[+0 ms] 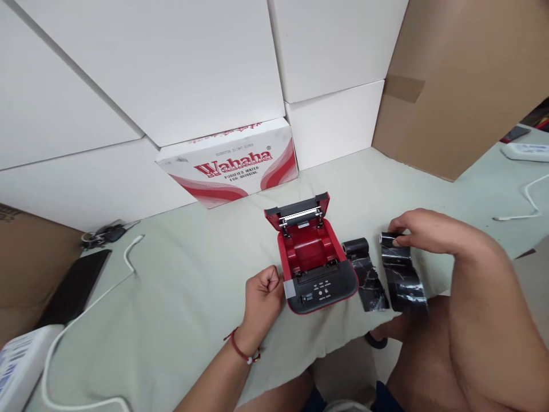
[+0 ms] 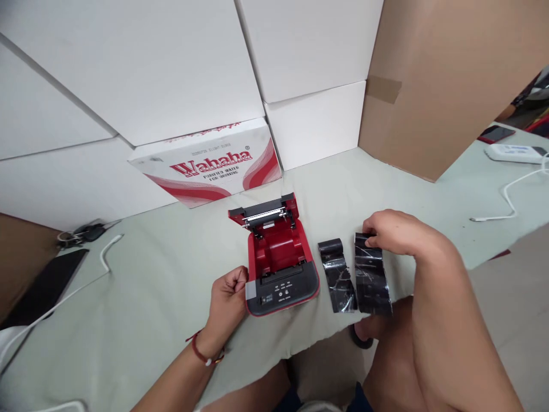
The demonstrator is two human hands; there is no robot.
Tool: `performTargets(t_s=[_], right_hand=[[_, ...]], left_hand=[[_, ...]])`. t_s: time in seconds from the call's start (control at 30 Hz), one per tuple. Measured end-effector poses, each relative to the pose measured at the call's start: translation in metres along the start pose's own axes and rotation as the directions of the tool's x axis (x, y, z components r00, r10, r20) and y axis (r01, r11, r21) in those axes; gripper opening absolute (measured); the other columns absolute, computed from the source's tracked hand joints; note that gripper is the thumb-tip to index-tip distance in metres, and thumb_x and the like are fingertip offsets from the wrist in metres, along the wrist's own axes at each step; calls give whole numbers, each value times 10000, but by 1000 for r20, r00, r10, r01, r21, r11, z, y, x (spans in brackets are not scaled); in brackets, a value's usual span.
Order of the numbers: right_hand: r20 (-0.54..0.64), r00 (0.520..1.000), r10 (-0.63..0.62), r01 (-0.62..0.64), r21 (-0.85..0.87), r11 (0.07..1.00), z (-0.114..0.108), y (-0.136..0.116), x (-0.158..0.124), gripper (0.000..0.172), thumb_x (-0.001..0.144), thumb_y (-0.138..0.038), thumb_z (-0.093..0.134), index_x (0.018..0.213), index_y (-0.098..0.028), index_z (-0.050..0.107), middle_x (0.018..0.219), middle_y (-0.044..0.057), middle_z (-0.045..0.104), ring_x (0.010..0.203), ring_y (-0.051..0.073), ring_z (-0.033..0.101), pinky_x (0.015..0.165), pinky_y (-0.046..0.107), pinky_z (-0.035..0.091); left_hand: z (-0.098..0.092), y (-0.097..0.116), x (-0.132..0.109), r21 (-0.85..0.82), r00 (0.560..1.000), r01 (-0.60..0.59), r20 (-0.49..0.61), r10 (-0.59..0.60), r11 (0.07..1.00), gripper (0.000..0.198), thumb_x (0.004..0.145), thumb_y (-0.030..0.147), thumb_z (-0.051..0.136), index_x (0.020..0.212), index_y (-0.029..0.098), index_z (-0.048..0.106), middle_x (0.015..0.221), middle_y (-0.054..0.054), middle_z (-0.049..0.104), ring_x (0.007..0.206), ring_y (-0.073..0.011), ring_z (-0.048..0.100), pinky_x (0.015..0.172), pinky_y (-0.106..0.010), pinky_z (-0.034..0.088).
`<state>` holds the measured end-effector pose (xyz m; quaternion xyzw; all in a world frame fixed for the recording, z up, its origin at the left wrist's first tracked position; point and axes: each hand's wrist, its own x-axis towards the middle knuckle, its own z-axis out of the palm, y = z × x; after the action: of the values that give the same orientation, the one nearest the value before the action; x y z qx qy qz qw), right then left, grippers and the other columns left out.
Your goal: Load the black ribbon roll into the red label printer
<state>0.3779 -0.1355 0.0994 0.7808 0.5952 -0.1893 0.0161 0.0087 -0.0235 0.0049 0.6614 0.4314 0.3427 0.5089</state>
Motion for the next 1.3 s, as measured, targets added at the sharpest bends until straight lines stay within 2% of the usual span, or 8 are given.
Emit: performTargets(t_s=[0.1, 0.2, 0.43, 0.57, 0.7, 0.87, 1.03, 1.3], right_hand=[[29, 997, 70, -71, 38, 997, 10, -3, 14, 318, 907, -312, 642, 1166, -270, 822, 1166, 82, 815, 1033, 305, 746, 878, 399, 548], [-51, 998, -29, 35, 117, 992, 12, -29, 17, 385, 957, -346, 604, 1298, -260, 762, 1303, 89, 776, 1159, 303, 712, 963, 392, 522], [213, 956, -201, 192, 63, 979, 4, -71, 7, 284, 844, -149, 681, 1090, -226, 800, 1028, 71, 796, 936, 255, 719, 764, 317, 480], [293, 791, -537, 424, 371, 826, -25, -61, -26, 235, 927, -222, 700, 1135, -237, 808, 1038, 22, 798, 916, 183, 722, 799, 253, 514], [64, 675, -735, 596, 541, 594, -38, -68, -37, 334, 1049, -278, 593, 1345, -212, 734, 1234, 74, 781, 1046, 175, 733, 895, 259, 535], [-159, 803, -575, 592, 331, 735, -15, -122, -12, 363, 1030, -208, 605, 1380, -187, 698, 1285, 90, 767, 1107, 212, 720, 950, 323, 523], [-95, 918, -384, 383, -29, 923, -3, -161, 5, 354, 1009, -166, 551, 1326, -214, 702, 1230, 91, 770, 997, 268, 739, 777, 352, 502], [-34, 947, -318, 311, -133, 941, 2, -171, 14, 325, 927, -75, 515, 1117, -219, 737, 1117, 78, 799, 926, 273, 742, 642, 342, 409]], left_hand=[[0, -2, -1, 11, 1000, -2, 8, 2, 1000, 326, 676, 254, 558, 598, 247, 242, 568, 77, 261, 590, -85, 206, 530, -203, 227], [0, -5, -2, 28, 1000, -13, 23, 12, 1000, 354, 693, 271, 581, 589, 247, 243, 566, 77, 260, 589, -84, 212, 529, -208, 229], [-3, -9, -2, 68, 999, -43, 21, 42, 997, 325, 703, 241, 578, 585, 239, 275, 567, 76, 280, 590, -85, 233, 534, -212, 244], [-1, -7, -6, 86, 995, -97, 10, 96, 992, 353, 742, 213, 590, 602, 241, 267, 575, 75, 280, 592, -91, 242, 533, -216, 250], [0, -3, -12, 122, 977, -205, -39, 211, 971, 320, 809, 143, 601, 659, 232, 333, 609, 76, 326, 583, -96, 278, 527, -219, 266], [-3, 4, -20, 188, 842, -517, -64, 536, 835, 153, 899, 67, 592, 894, 215, 556, 808, 22, 508, 714, -131, 487, 636, -243, 426], [-8, 9, -29, 282, 650, -726, -16, 760, 627, 477, 860, 84, 602, 1322, 204, 628, 1083, -70, 554, 1016, -222, 571, 875, -374, 529], [-3, 23, -35, 367, 552, -809, 207, 808, 459, 462, 856, 107, 584, 1296, 182, 705, 1185, -118, 495, 1193, -289, 503, 1066, -505, 494]])
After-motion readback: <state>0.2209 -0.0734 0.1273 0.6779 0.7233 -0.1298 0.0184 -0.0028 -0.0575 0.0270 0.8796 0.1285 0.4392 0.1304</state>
